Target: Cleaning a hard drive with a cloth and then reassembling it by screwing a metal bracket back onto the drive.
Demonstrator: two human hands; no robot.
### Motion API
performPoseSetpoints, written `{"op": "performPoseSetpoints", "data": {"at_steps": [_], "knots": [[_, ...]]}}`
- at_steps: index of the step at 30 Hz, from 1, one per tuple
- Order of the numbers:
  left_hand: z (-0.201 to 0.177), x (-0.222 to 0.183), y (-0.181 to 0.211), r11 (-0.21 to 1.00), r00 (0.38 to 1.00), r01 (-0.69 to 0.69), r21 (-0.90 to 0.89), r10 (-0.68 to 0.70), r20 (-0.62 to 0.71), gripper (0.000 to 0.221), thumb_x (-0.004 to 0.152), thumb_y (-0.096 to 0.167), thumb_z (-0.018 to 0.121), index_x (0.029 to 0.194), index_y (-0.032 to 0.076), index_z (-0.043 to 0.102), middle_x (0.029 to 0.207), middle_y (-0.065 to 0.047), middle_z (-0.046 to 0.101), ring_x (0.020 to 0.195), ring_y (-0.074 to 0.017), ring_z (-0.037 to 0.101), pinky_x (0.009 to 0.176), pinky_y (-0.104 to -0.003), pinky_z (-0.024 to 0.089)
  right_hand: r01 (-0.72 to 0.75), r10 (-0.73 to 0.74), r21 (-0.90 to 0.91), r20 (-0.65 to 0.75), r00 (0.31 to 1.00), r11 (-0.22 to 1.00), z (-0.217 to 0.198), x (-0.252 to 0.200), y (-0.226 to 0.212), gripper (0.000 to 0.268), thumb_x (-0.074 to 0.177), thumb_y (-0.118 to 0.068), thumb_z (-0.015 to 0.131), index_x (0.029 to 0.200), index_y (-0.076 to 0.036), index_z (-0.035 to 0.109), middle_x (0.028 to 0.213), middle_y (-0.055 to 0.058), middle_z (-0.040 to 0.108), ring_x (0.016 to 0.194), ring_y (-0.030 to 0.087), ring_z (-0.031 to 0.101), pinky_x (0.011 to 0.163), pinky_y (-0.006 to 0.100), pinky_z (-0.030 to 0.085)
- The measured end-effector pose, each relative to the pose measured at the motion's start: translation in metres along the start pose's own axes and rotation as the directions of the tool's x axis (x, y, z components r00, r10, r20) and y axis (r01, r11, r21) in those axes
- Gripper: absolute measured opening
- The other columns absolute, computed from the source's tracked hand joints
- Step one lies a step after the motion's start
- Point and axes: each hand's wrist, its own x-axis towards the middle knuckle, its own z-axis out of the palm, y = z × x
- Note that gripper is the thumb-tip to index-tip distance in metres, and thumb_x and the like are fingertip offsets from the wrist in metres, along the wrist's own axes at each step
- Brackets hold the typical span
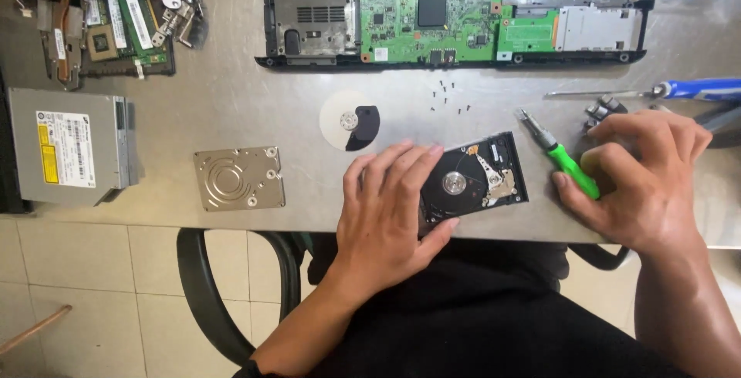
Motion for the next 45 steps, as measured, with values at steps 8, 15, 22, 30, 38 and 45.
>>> {"op": "performPoseSetpoints", "data": {"at_steps": [8,15,22,30,38,45], "knots": [[0.001,-0.006,-0.006,0.995,0.999,-0.017,-0.103,0.013,-0.043,0.106,0.08,0.04,0.093,0.156,0.014,0.025,0.147,-0.004,0.056,0.138,-0.0284,0.05,0.114,-0.047,0.033,0.138,-0.109,0.153,-0.183,0.977,0.979,-0.011,0.006,-0.005,0.03,0.106,-0.02,0.084,0.118,0.003,0.069,0.13,0.027,0.061,0.123,0.045,0.057,0.113,0.055,0.033],[0.014,-0.019,-0.008,0.911,0.964,-0.15,-0.384,0.049,-0.261,0.11,0.084,0.02,0.096,0.163,0.023,0.018,0.145,-0.004,0.06,0.134,-0.0213,0.064,0.125,-0.049,0.043,0.193,0.009,0.483,-0.385,0.923,0.854,0.007,0.01,-0.073,0.052,0.097,-0.034,0.072,0.131,-0.001,0.051,0.143,0.024,0.037,0.134,0.041,0.049,0.1,0.046,0.046],[-0.007,-0.024,0.024,0.332,0.915,-0.258,-0.907,-0.218,-0.34,0.104,0.077,0.01,0.083,0.16,0.012,0.021,0.136,-0.014,0.052,0.133,-0.0448,0.069,0.119,-0.05,0.06,0.209,0.026,0.8,-0.27,0.963,0.563,0.006,0.012,-0.105,0.071,0.091,-0.043,0.071,0.147,-0.012,0.039,0.157,0.021,0.037,0.152,0.038,0.047,0.124,0.045,0.045],[-0.011,-0.027,0.059,0.163,0.899,-0.37,-0.915,-0.187,-0.397,0.108,0.081,0.02,0.088,0.162,0.011,0.017,0.139,-0.014,0.051,0.127,-0.0479,0.069,0.124,-0.062,0.056,0.306,0.051,0.723,-0.425,0.904,0.619,-0.011,-0.009,-0.109,0.054,0.098,-0.052,0.061,0.132,-0.011,0.055,0.145,0.026,0.046,0.139,0.037,0.052,0.116,0.046,0.054],[-0.008,-0.026,0.068,0.279,0.893,-0.392,-0.876,-0.113,-0.436,0.09,0.086,0.027,0.082,0.154,0.015,0.025,0.132,-0.016,0.047,0.12,-0.0413,0.069,0.116,-0.059,0.06,0.341,-0.054,0.674,-0.408,0.911,0.655,-0.015,-0.017,-0.105,0.052,0.099,-0.055,0.054,0.12,-0.008,0.061,0.133,0.023,0.041,0.123,0.045,0.064,0.104,0.047,0.065],[-0.011,-0.011,0.04,0.569,0.987,-0.141,-0.81,0.015,-0.161,0.09,0.08,0.012,0.087,0.148,0.01,0.028,0.127,-0.014,0.048,0.131,-0.0398,0.07,0.112,-0.04,0.058,0.187,-0.176,0.543,-0.074,0.982,0.818,-0.022,-0.017,-0.065,0.045,0.091,-0.034,0.071,0.129,-0.011,0.065,0.143,0.021,0.06,0.132,0.037,0.064,0.109,0.046,0.055]]}}
